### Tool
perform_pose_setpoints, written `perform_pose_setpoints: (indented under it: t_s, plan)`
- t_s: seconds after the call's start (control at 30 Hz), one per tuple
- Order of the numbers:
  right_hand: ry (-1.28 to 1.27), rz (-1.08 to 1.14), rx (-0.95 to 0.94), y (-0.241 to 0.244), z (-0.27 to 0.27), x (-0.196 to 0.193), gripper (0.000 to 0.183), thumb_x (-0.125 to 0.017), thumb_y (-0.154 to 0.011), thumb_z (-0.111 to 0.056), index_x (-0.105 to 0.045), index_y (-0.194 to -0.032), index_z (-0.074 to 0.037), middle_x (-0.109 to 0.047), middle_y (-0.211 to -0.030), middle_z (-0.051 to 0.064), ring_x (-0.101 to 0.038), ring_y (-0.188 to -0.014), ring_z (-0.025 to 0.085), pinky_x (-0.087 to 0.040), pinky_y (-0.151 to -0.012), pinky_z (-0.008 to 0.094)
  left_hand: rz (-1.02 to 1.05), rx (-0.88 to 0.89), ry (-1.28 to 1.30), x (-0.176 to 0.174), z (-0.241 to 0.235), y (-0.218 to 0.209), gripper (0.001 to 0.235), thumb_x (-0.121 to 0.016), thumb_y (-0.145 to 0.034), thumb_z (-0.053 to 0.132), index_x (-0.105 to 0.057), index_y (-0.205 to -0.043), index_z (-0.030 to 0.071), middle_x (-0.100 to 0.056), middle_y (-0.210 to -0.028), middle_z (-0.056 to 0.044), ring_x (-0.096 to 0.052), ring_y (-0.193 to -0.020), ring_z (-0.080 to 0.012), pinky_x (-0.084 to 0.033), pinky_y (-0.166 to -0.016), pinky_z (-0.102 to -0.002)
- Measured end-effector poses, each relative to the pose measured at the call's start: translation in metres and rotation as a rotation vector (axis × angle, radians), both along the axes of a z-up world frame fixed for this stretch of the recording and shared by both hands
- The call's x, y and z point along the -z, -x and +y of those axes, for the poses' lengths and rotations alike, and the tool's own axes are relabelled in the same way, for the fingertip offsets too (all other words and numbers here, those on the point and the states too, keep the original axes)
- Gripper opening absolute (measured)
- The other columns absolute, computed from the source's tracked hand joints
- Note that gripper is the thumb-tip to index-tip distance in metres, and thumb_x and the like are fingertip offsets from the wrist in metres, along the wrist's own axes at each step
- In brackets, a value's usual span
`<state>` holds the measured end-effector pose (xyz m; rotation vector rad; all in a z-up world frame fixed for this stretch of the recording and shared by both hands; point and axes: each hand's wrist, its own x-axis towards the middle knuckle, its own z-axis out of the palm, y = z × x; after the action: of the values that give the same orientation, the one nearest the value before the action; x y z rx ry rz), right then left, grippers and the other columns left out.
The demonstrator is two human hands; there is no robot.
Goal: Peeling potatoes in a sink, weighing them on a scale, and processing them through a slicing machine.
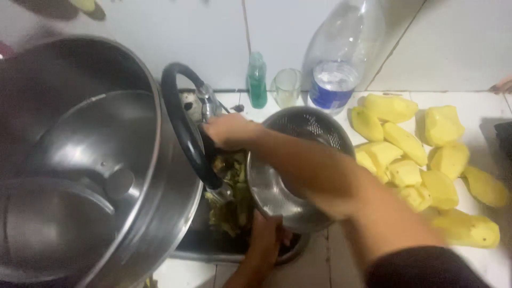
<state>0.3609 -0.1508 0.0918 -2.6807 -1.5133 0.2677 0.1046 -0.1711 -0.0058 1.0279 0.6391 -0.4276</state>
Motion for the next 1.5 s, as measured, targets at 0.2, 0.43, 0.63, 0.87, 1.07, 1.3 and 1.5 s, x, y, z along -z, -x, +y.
perform_pose_setpoints:
  t_s: [0.2, 0.43, 0.63, 0.87, 1.07, 1.3, 1.5]
  plan:
    - [-0.304, 0.032, 0.418, -0.042, 0.058, 0.043, 0.02, -0.061, -0.091, -0.01, -0.074, -0.105, -0.004, -0.073, -0.105, 0.021, -0.074, -0.097, 0.035, -0.058, -0.08, 0.046, 0.154, 0.055, -0.028, 0.004, 0.007, -0.006, 0.052, -0.059, -0.09, 0.005, -0.034, -0.136, 0.008, -0.062, -0.097, -0.021, -0.06, -0.058, -0.0293, -0.052, -0.047, -0.039]
    - [-0.598, -0.134, 0.525, -0.045, 0.064, 0.053, 0.023, -0.056, -0.083, -0.009, -0.071, -0.1, -0.004, -0.075, -0.086, 0.015, -0.076, -0.082, 0.034, -0.059, -0.068, 0.046, 0.266, 0.129, -0.137, -0.001, 0.019, -0.003, 0.056, -0.059, -0.091, 0.005, -0.035, -0.141, 0.01, -0.062, -0.108, -0.023, -0.066, -0.069, -0.034, -0.058, -0.055, -0.043]
    - [-0.258, 0.162, 0.505, 0.089, -0.103, -0.121, 0.043, -0.063, -0.097, -0.043, -0.063, -0.116, -0.005, -0.072, -0.104, 0.018, -0.069, -0.098, 0.035, -0.052, -0.087, 0.048, 0.158, 0.034, -0.171, -0.04, 0.028, 0.011, 0.05, -0.055, -0.089, 0.002, -0.038, -0.136, 0.007, -0.064, -0.11, -0.022, -0.071, -0.082, -0.037, -0.064, -0.063, -0.049]
    - [-1.16, -0.149, 1.037, 0.27, -0.329, -0.008, 0.021, -0.07, -0.099, -0.021, -0.068, -0.115, -0.007, -0.071, -0.111, 0.013, -0.07, -0.1, 0.027, -0.057, -0.088, 0.038, -0.108, 0.119, -0.294, 0.078, 0.084, 0.067, 0.04, -0.061, -0.091, 0.004, -0.053, -0.129, -0.005, -0.071, -0.112, -0.023, -0.074, -0.099, -0.0359, -0.066, -0.082, -0.043]
    - [-0.51, -0.076, 1.726, 0.387, -0.353, -0.008, 0.041, -0.066, -0.1, -0.037, -0.066, -0.135, -0.016, -0.073, -0.122, 0.016, -0.07, -0.11, 0.034, -0.054, -0.096, 0.045, -0.359, 0.286, -0.202, 0.037, 0.1, 0.071, 0.042, -0.055, -0.09, 0.003, -0.053, -0.131, -0.009, -0.073, -0.111, -0.026, -0.075, -0.095, -0.0371, -0.066, -0.078, -0.043]
    - [-0.464, 0.032, 1.531, 0.444, -0.293, -0.034, 0.053, -0.07, -0.087, -0.04, -0.062, -0.133, -0.014, -0.065, -0.138, 0.007, -0.071, -0.104, 0.029, -0.057, -0.093, 0.043, -0.281, 0.325, -0.28, 0.016, 0.125, 0.074, 0.048, -0.056, -0.089, 0.0, -0.047, -0.136, -0.003, -0.068, -0.117, -0.024, -0.074, -0.09, -0.0371, -0.069, -0.067, -0.047]
    - [-0.603, -0.15, 1.343, 0.422, -0.32, -0.023, 0.052, -0.071, -0.09, -0.037, -0.065, -0.133, -0.008, -0.066, -0.132, 0.017, -0.066, -0.117, 0.033, -0.054, -0.094, 0.043, -0.308, 0.266, -0.302, -0.022, 0.134, 0.094, 0.052, -0.057, -0.089, 0.0, -0.044, -0.14, -0.001, -0.066, -0.121, -0.023, -0.073, -0.092, -0.0344, -0.067, -0.065, -0.045]
